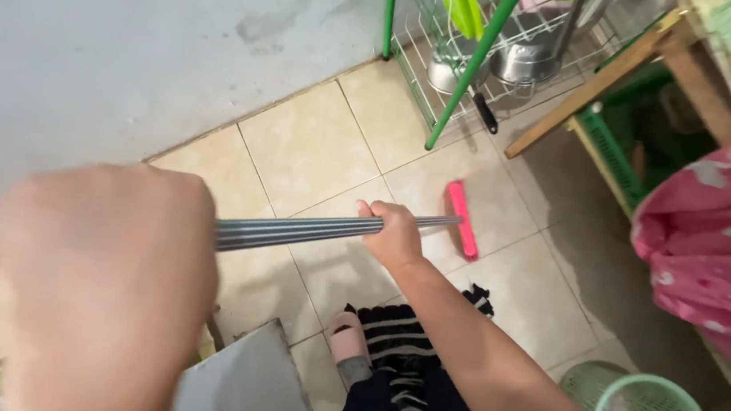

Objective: The person sweeps the floor in a narrow hallway using a broom, then stops to fold a black and red cloth that was resting on a treadmill.

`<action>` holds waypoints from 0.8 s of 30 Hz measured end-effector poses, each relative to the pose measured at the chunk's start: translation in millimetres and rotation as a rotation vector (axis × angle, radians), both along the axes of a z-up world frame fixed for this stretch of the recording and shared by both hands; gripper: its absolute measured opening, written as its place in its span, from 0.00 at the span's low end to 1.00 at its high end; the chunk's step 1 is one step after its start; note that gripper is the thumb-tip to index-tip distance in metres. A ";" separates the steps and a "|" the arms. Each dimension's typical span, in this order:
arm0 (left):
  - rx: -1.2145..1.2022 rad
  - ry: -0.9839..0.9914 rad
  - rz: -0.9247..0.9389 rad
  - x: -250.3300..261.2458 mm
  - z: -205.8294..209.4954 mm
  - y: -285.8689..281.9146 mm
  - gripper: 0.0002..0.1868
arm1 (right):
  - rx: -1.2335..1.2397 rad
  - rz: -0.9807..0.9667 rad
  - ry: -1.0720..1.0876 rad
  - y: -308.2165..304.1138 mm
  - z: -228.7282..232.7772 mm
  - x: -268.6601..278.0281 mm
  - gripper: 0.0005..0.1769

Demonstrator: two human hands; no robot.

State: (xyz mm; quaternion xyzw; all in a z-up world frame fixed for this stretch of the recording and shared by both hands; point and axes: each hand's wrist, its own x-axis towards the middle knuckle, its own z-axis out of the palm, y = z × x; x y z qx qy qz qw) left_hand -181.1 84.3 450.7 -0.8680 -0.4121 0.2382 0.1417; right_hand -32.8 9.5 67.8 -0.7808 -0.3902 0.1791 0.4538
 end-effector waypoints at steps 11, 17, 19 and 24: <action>0.262 -0.483 -0.440 40.6 25.9 -30.8 0.06 | -0.356 0.360 -0.008 -67.7 62.3 139.3 0.19; 0.410 -1.165 -0.636 39.6 50.5 -6.0 0.13 | -0.345 0.414 0.200 -56.2 99.0 142.8 0.27; 0.201 -1.472 -0.609 43.8 38.8 2.2 0.09 | -0.399 0.393 0.200 -49.4 100.4 137.1 0.26; -1.081 -2.483 0.010 70.0 -23.4 5.3 0.09 | -0.418 0.389 0.219 -47.1 82.6 135.8 0.26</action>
